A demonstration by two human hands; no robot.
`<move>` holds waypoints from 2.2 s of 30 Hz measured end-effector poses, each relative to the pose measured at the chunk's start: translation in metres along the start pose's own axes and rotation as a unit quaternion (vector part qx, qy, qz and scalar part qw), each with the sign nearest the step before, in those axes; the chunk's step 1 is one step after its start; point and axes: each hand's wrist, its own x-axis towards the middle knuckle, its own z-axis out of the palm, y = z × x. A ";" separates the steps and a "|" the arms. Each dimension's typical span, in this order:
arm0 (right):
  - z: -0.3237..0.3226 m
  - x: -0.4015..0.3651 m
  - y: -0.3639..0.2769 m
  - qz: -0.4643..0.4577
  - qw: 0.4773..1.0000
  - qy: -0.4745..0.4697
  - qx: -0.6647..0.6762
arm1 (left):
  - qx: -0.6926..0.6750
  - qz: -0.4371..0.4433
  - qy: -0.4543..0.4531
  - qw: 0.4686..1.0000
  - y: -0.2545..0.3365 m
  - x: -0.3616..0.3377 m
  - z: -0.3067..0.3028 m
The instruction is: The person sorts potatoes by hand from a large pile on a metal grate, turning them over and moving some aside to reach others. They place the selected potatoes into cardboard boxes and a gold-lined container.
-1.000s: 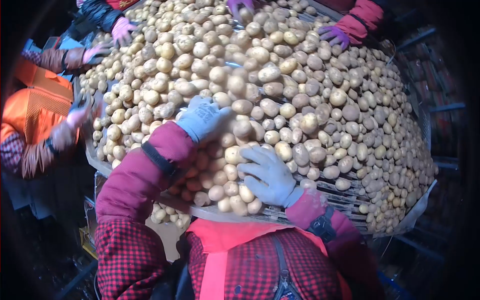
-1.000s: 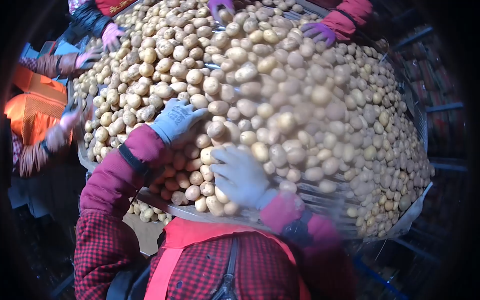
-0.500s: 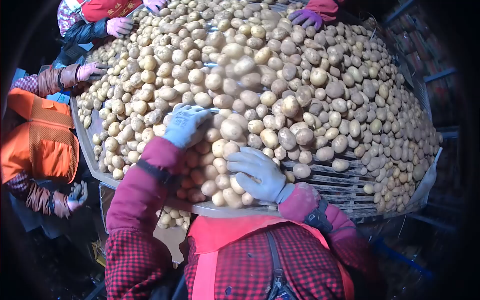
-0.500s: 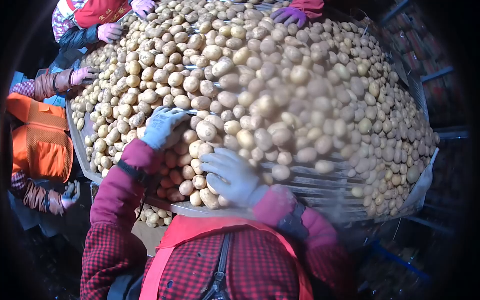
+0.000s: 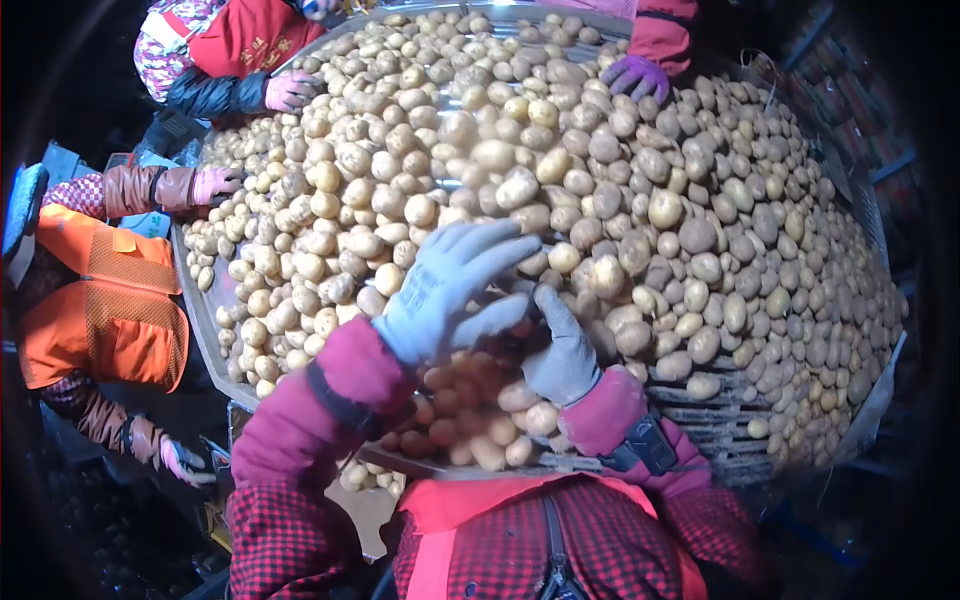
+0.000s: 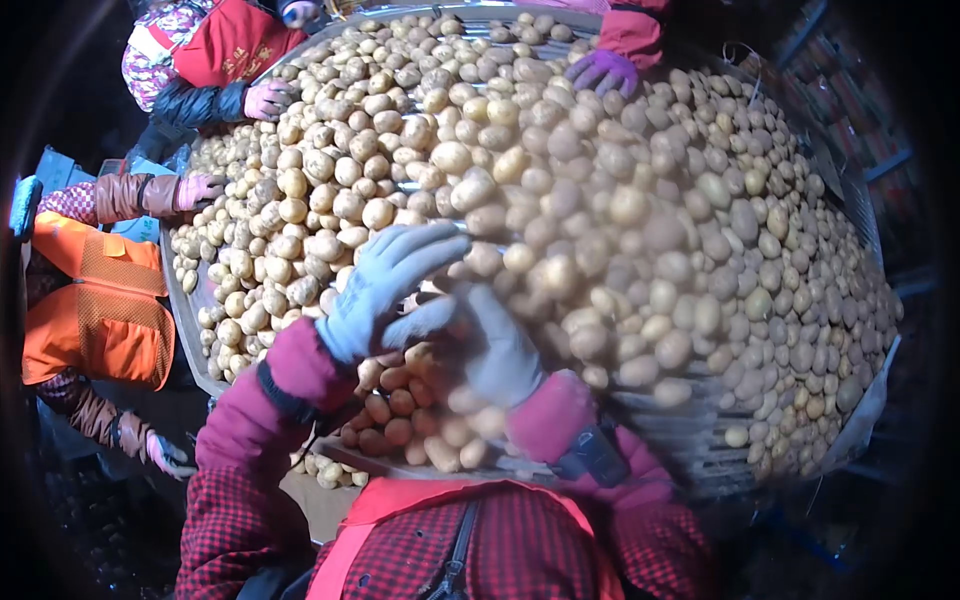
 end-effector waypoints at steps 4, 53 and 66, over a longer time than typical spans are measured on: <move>-0.008 0.008 -0.014 0.065 0.996 0.059 -0.029 | 0.095 -0.057 0.043 0.993 -0.065 0.047 0.016; -0.012 0.016 -0.008 0.111 0.992 0.064 0.003 | 0.101 0.100 -0.122 0.982 -0.093 0.089 0.088; -0.025 0.014 -0.002 0.009 0.988 -0.044 -0.149 | 0.188 -0.215 -0.109 0.952 -0.179 0.022 -0.008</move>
